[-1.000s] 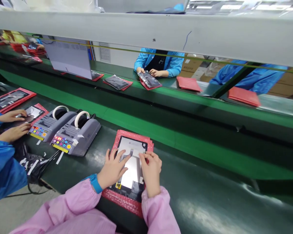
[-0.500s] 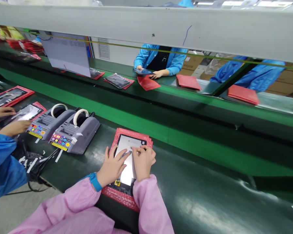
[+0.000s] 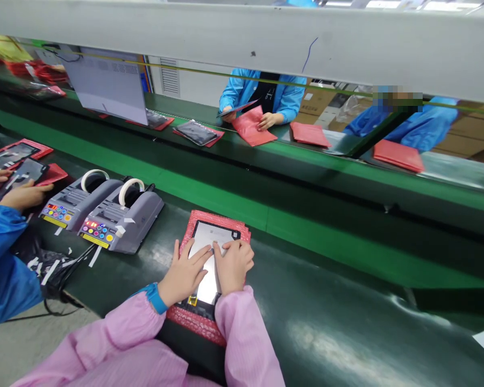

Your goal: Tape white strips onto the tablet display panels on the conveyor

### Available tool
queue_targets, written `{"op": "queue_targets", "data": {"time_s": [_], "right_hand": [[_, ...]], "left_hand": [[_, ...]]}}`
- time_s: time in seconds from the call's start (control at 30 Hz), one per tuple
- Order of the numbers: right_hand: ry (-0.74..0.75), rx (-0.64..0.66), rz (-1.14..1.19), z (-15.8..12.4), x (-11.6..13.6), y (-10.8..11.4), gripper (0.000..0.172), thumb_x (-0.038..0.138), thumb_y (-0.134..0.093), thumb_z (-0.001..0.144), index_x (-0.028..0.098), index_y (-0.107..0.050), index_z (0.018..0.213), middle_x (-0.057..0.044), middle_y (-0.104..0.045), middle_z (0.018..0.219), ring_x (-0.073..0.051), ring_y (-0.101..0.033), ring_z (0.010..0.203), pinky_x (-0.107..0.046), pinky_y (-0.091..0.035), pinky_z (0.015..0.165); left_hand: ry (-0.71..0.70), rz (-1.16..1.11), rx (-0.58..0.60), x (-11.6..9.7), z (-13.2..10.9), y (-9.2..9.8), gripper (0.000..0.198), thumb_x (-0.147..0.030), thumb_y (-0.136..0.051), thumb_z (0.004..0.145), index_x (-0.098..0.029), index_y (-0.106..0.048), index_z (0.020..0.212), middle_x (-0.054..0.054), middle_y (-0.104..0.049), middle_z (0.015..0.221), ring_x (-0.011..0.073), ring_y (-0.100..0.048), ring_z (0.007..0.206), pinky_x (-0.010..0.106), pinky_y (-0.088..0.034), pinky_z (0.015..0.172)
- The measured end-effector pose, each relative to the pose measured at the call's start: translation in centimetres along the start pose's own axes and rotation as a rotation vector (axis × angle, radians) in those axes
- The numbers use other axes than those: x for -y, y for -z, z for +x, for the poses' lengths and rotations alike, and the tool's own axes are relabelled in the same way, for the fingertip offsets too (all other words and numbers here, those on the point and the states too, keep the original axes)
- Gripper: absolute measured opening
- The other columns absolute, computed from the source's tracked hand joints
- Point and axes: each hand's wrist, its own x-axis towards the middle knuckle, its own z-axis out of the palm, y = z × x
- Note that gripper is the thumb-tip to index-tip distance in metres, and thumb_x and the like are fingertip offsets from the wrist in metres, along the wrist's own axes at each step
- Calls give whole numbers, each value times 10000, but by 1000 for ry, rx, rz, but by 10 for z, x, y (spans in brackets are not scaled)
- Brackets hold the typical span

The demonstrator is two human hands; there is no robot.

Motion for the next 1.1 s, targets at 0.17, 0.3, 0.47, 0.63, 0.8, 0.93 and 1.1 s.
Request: {"op": "queue_targets", "data": {"time_s": [0.17, 0.3, 0.47, 0.63, 0.8, 0.93, 1.1], "right_hand": [[-96, -31, 81, 5, -29, 7, 488, 619, -576, 755, 182, -556, 971, -193, -531, 1132, -383, -477, 1095, -544, -382, 914], [-193, 133, 313, -2, -68, 41, 529, 624, -562, 783, 180, -539, 1069, -174, -631, 1120, -302, -623, 1021, -439, -461, 910], [-500, 511, 484, -25, -94, 74, 506, 650, -580, 752, 202, -616, 985, -121, -733, 1015, -271, -720, 806, -413, -546, 759], [-528, 537, 600, -33, -88, 77, 523, 641, -683, 665, 209, -641, 958, -76, -740, 873, -249, -712, 763, -371, -573, 660], [-669, 559, 712, -41, -94, 93, 655, 650, -768, 592, 216, -609, 1056, -105, -732, 1037, -258, -725, 857, -386, -581, 756], [-721, 674, 720, -52, -103, 100, 666, 691, -777, 571, 193, -656, 997, -101, -747, 891, -245, -722, 832, -345, -563, 753], [-683, 732, 821, -58, -95, 98, 634, 723, -765, 573, 187, -714, 908, -69, -743, 779, -220, -708, 721, -334, -557, 695]], "left_hand": [[16, -62, 17, 0, -2, 4, 534, -263, -493, 946, -313, -392, 1467, 12, -419, 1533, 378, -185, 1461, 746, -122, 1129], [130, -222, -75, 5, -21, 0, 535, -218, -451, 965, -287, -354, 1487, 55, -173, 1632, 356, -27, 1507, 645, -244, 1152], [297, -495, -99, 1, -43, -14, 533, -225, -343, 1009, -256, -215, 1526, 112, -98, 1635, 267, -72, 1521, 549, -205, 1206], [349, -765, -106, -9, -40, -15, 566, -240, -435, 972, -282, -261, 1509, 86, -117, 1636, 262, -89, 1521, 499, -168, 1225], [580, -1270, -172, 6, -35, 6, 545, -356, -564, 912, -260, -386, 1418, 99, -338, 1554, 279, -313, 1446, 449, -260, 1191], [811, -1585, -67, 22, -30, 32, 454, -350, -614, 865, -275, -486, 1294, 107, -396, 1521, 270, -527, 1270, 426, -448, 1023], [906, -1685, 12, 34, -20, 41, 379, -316, -677, 829, -199, -577, 1175, 145, -602, 1312, 213, -669, 1001, 375, -501, 914]]}}
